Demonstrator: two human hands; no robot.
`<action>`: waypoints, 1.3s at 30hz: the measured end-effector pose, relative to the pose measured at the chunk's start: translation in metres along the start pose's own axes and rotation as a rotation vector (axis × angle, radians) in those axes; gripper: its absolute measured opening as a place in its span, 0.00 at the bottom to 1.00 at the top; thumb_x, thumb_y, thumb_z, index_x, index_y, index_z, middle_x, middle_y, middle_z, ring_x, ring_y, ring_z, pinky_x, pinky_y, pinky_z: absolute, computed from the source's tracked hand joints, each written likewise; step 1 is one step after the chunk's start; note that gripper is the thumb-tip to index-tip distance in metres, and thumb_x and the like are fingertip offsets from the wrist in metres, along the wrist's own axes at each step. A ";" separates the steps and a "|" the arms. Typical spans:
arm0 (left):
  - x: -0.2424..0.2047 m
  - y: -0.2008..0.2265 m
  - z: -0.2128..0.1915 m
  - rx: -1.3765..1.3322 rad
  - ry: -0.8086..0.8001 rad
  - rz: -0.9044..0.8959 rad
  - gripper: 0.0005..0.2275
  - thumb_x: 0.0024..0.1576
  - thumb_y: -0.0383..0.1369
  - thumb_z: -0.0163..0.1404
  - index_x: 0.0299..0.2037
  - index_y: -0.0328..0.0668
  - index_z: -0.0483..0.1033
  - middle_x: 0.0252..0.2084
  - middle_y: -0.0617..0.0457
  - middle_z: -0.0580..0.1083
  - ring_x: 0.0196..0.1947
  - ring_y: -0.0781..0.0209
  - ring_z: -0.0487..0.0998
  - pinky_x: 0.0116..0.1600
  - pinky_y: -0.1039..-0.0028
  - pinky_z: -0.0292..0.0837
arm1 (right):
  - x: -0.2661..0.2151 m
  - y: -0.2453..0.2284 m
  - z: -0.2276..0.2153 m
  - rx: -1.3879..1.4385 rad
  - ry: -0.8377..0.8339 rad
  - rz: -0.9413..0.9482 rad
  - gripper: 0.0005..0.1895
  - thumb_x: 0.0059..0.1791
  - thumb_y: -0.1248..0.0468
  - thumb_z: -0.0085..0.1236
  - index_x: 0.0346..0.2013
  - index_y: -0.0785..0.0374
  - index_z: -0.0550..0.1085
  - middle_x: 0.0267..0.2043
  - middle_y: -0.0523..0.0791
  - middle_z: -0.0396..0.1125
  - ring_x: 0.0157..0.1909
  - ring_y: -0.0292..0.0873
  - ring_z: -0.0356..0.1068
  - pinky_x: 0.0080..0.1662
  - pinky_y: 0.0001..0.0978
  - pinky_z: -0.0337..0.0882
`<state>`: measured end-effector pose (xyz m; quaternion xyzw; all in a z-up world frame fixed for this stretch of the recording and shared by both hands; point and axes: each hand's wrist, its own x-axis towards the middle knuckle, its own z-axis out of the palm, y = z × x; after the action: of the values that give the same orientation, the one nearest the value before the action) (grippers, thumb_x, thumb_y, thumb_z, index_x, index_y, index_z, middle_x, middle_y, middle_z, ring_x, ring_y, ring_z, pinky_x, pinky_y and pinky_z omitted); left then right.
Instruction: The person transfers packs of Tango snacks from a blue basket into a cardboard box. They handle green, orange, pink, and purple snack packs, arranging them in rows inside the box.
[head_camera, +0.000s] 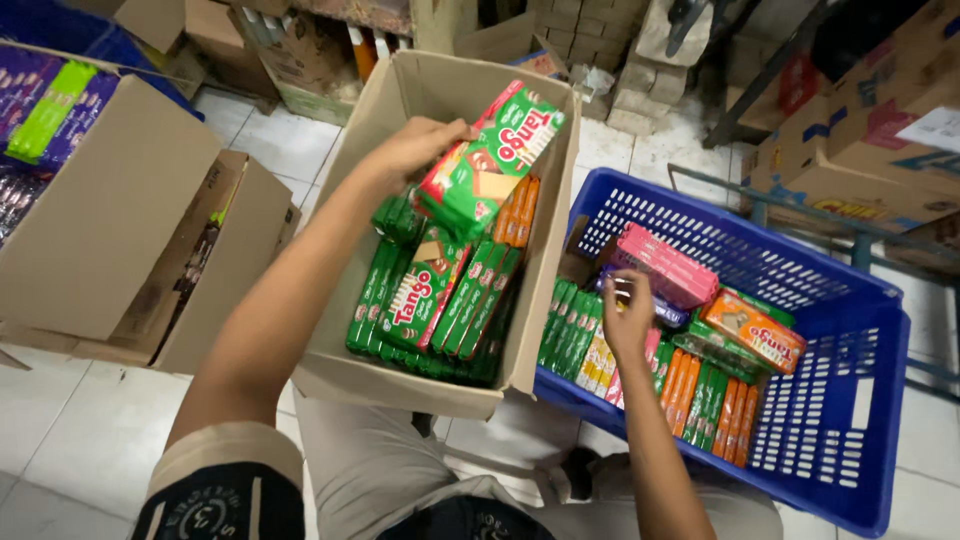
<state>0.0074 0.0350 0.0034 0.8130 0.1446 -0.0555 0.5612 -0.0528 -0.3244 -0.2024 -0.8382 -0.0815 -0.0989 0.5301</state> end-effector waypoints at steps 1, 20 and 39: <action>-0.008 0.006 0.001 -0.248 -0.074 0.027 0.16 0.49 0.46 0.56 0.34 0.41 0.80 0.27 0.51 0.74 0.23 0.62 0.76 0.27 0.76 0.75 | 0.001 -0.013 -0.002 0.099 0.121 -0.023 0.09 0.53 0.70 0.54 0.48 0.63 0.68 0.45 0.51 0.67 0.45 0.51 0.70 0.47 0.38 0.71; -0.038 0.048 -0.052 -0.630 -0.310 0.504 0.40 0.38 0.52 0.61 0.60 0.44 0.61 0.54 0.49 0.72 0.46 0.58 0.76 0.49 0.71 0.80 | 0.058 -0.270 -0.026 0.260 -0.343 -0.244 0.42 0.39 0.60 0.68 0.63 0.67 0.61 0.61 0.47 0.62 0.63 0.41 0.62 0.65 0.32 0.62; -0.047 0.033 -0.019 0.409 -1.002 0.145 0.33 0.39 0.52 0.67 0.52 0.43 0.76 0.37 0.49 0.80 0.35 0.57 0.83 0.43 0.70 0.81 | 0.109 -0.169 -0.045 0.338 -0.841 0.032 0.37 0.35 0.52 0.64 0.52 0.73 0.73 0.43 0.52 0.70 0.44 0.49 0.71 0.47 0.43 0.73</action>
<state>-0.0286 0.0337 0.0521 0.7874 -0.2107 -0.4243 0.3944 0.0080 -0.2897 -0.0087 -0.7082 -0.2917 0.2732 0.5819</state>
